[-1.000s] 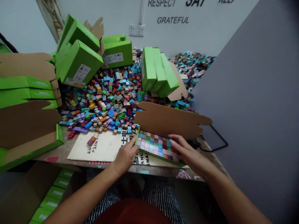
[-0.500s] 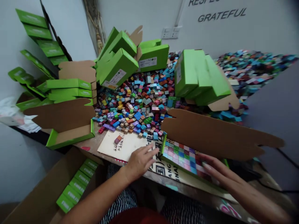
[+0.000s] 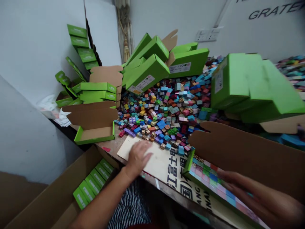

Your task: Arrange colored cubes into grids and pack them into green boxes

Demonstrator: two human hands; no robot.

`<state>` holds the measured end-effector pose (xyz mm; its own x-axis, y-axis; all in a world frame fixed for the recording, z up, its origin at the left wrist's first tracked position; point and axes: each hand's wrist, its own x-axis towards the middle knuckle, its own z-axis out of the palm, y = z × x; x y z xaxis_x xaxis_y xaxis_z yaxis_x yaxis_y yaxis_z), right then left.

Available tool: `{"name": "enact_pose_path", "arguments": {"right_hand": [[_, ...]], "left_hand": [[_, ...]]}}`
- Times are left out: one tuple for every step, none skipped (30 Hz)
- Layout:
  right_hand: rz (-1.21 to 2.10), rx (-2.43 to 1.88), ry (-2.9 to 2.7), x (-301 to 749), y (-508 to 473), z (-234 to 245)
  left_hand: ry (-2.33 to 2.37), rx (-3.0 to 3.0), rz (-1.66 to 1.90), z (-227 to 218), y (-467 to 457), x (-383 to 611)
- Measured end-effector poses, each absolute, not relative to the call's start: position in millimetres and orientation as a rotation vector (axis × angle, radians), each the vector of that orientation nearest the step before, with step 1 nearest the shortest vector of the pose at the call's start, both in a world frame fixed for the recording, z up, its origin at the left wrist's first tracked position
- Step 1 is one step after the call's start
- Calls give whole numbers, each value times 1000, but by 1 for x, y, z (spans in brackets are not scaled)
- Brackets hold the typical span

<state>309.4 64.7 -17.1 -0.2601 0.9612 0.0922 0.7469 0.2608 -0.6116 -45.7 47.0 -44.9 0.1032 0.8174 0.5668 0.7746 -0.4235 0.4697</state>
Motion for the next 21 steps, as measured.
{"name": "enact_pose_path", "arguments": {"right_hand": [[632, -1474, -2217, 281, 74, -9], [614, -1401, -2311, 248, 83, -1], [625, -1336, -2413, 214, 93, 6], [633, -1273, -2516, 180, 104, 11], [598, -1234, -2591, 148, 115, 13], [501, -1222, -2654, 120, 126, 14], [353, -1261, -2683, 97, 136, 13], [240, -1355, -2672, 79, 147, 12], [194, -1427, -2672, 66, 156, 9], [173, -1476, -2676, 56, 164, 7], [180, -1497, -2691, 50, 170, 4], [196, -1486, -2717, 46, 173, 2], [197, -1450, -2745, 43, 175, -1], [178, -1402, -2768, 43, 174, -4], [148, -1351, -2785, 43, 171, -7], [113, -1305, -2794, 45, 167, -10], [77, -1271, -2794, 48, 162, -13], [40, -1257, -2785, 53, 156, -16], [6, -1263, -2768, 59, 151, -19], [-22, -1285, -2746, 65, 145, -22], [-44, -1306, -2726, 72, 140, -24]], "left_hand": [[1857, 2210, 1245, -44, 52, -64], [2028, 2135, 1182, -43, 58, -82], [2157, 2077, 1062, -42, 64, -98], [2245, 2034, 912, -41, 71, -111], [2294, 2007, 772, -40, 79, -122], [2316, 1990, 661, -40, 86, -130], [2321, 1984, 587, -39, 93, -136], [2319, 1986, 550, -39, 99, -139], [2316, 1991, 536, -39, 103, -141], [2313, 1998, 516, -39, 106, -141], [2309, 2006, 496, -40, 107, -139], [2309, 2014, 482, -42, 107, -136], [2320, 2020, 476, -44, 106, -133], [2343, 2019, 476, -46, 105, -129], [2377, 2012, 481, -49, 103, -125], [2417, 1999, 487, -51, 102, -121], [2455, 1983, 495, -53, 101, -118], [2484, 1966, 507, -54, 102, -116], [2495, 1954, 524, -55, 102, -114], [2494, 1950, 549, -56, 104, -113], [2484, 1954, 586, -56, 105, -113]]}}
